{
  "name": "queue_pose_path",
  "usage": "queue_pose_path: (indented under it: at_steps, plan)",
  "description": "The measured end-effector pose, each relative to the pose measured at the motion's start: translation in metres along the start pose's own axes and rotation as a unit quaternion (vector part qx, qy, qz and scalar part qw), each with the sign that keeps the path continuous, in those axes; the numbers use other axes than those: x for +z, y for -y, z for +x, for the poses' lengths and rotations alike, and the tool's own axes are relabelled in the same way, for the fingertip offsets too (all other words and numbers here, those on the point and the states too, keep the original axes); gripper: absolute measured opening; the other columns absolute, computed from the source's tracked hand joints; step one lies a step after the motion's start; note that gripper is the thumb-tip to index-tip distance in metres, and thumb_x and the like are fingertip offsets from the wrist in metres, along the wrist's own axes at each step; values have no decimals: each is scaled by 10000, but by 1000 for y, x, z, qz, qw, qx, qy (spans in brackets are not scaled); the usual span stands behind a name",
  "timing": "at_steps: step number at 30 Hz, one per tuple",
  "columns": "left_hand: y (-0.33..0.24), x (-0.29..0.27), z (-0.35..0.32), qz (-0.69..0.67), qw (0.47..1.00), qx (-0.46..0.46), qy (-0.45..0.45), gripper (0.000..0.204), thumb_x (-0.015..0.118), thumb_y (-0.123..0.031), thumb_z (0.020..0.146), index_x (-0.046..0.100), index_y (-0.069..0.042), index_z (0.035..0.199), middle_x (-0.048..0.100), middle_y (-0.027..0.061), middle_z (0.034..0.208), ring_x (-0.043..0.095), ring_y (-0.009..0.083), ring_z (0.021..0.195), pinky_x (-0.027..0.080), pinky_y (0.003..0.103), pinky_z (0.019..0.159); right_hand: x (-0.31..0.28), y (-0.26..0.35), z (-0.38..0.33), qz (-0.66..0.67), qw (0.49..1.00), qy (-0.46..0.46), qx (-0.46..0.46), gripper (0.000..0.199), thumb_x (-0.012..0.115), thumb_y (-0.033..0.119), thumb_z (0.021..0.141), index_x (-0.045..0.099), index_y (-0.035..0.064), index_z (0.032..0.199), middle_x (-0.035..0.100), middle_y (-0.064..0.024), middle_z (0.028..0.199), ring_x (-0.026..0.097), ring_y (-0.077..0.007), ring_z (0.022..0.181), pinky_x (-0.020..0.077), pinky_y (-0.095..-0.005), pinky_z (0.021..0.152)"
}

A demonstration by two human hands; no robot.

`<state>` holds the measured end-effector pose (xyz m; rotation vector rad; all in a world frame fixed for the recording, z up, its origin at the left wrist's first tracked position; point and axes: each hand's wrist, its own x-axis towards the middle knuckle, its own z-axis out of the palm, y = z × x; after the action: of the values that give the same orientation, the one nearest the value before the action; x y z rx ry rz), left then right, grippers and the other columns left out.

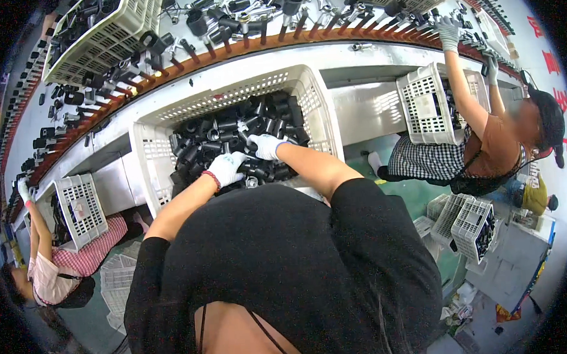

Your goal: The person picks up black plastic components by hand from a storage bin and places them onto a rack on an assembly line.

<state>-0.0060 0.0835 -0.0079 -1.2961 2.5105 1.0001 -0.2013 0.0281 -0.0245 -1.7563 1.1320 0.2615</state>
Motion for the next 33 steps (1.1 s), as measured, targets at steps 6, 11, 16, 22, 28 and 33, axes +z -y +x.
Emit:
queue_pose_path:
  at_steps: [6,11,16,22,28,33]
  plan:
    - [1,7,28,105,992,-19,62,584,680,-183,694,482,-44,1225,550,197,1093,600,329,943,503,407,776,-51,3,-34,52,992,-61,-102,384,668,162,782,601,77,1151,643,-163,1055,613,-300,977,459,-356,885]
    - [-11,-2,40,118,989,-12,89,353,493,-82,809,480,-36,1159,585,216,1023,636,332,866,514,417,740,-94,23,-107,103,966,-210,-113,331,653,256,778,613,42,1027,633,-161,966,611,-285,922,466,-363,844]
    - [-50,-114,55,-143,980,71,-122,404,708,-200,711,540,-59,1051,633,129,801,634,252,786,497,355,700,-114,25,-162,234,920,-314,-15,315,689,186,754,608,22,1010,636,-82,909,602,-158,830,479,-294,762]
    - [-53,-242,136,-415,751,134,-496,358,802,-164,675,598,-48,946,634,34,847,567,130,756,471,271,739,-127,28,-160,329,802,-494,-66,196,667,108,780,623,32,955,618,-15,843,555,-76,749,464,-232,697]
    - [31,-243,190,-446,716,29,-535,383,792,-146,694,571,-46,989,630,63,873,583,151,795,481,291,745,-176,18,-141,225,750,-619,-60,157,643,170,809,635,30,880,626,-75,822,583,-150,782,459,-283,747]
    - [35,-245,162,-368,755,48,-541,284,750,-95,729,573,-71,950,626,22,828,583,114,745,485,251,716,-283,-8,-118,38,652,-753,-83,197,639,193,811,656,23,911,645,-110,831,615,-215,792,474,-321,748]
